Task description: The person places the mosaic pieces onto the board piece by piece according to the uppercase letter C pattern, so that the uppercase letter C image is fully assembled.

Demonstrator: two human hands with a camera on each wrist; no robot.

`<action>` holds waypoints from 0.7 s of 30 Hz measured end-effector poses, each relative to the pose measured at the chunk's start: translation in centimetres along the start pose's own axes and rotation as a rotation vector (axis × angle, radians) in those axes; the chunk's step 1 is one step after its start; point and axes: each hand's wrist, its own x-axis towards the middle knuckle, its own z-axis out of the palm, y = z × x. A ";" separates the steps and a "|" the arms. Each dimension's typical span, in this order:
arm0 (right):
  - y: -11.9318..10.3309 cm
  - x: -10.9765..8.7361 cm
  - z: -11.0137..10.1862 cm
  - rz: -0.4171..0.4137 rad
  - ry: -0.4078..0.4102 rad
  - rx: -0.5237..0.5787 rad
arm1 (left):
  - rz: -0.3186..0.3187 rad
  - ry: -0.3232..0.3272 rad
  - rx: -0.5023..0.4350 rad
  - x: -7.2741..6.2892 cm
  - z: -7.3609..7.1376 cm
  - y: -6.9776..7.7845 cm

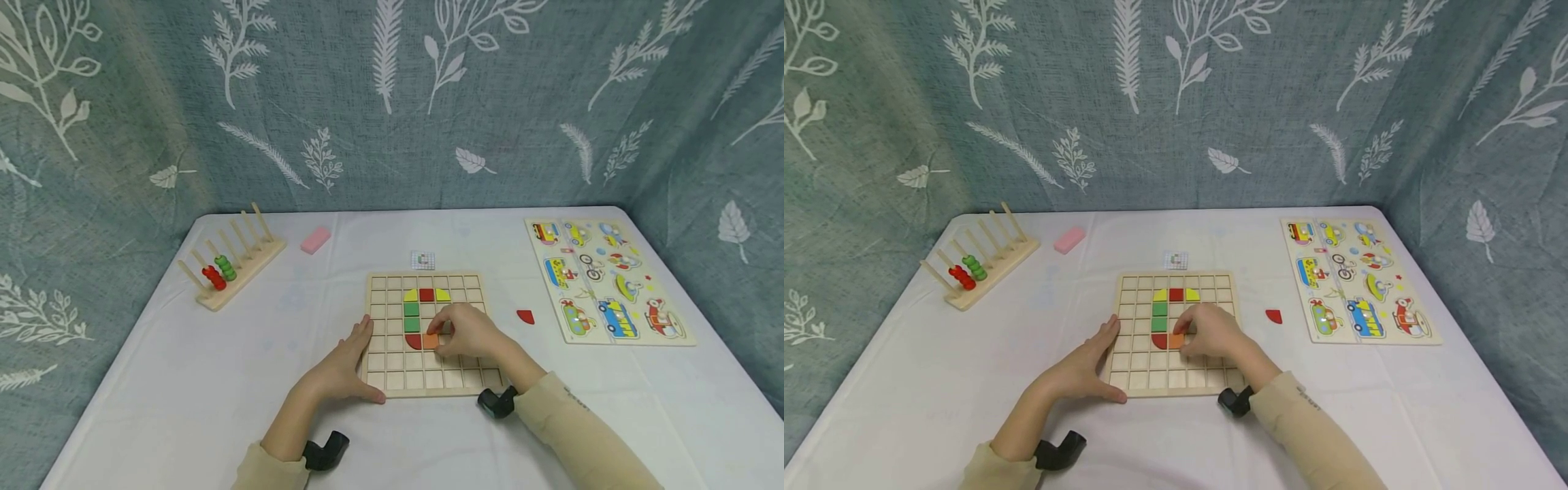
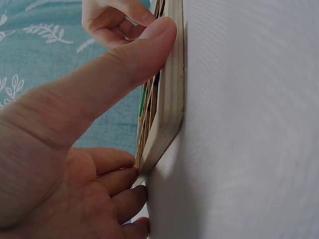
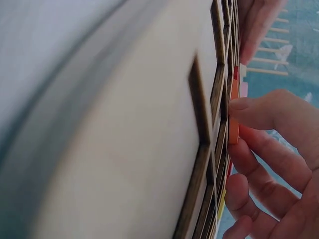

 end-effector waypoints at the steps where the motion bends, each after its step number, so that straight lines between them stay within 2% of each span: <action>1: 0.0 0.0 0.0 -0.002 -0.001 -0.001 | 0.001 0.000 -0.001 0.0 0.0 0.0; 21: -0.1 -0.2 0.0 -0.016 0.018 -0.021 | -0.004 -0.004 -0.004 -0.1 0.0 0.0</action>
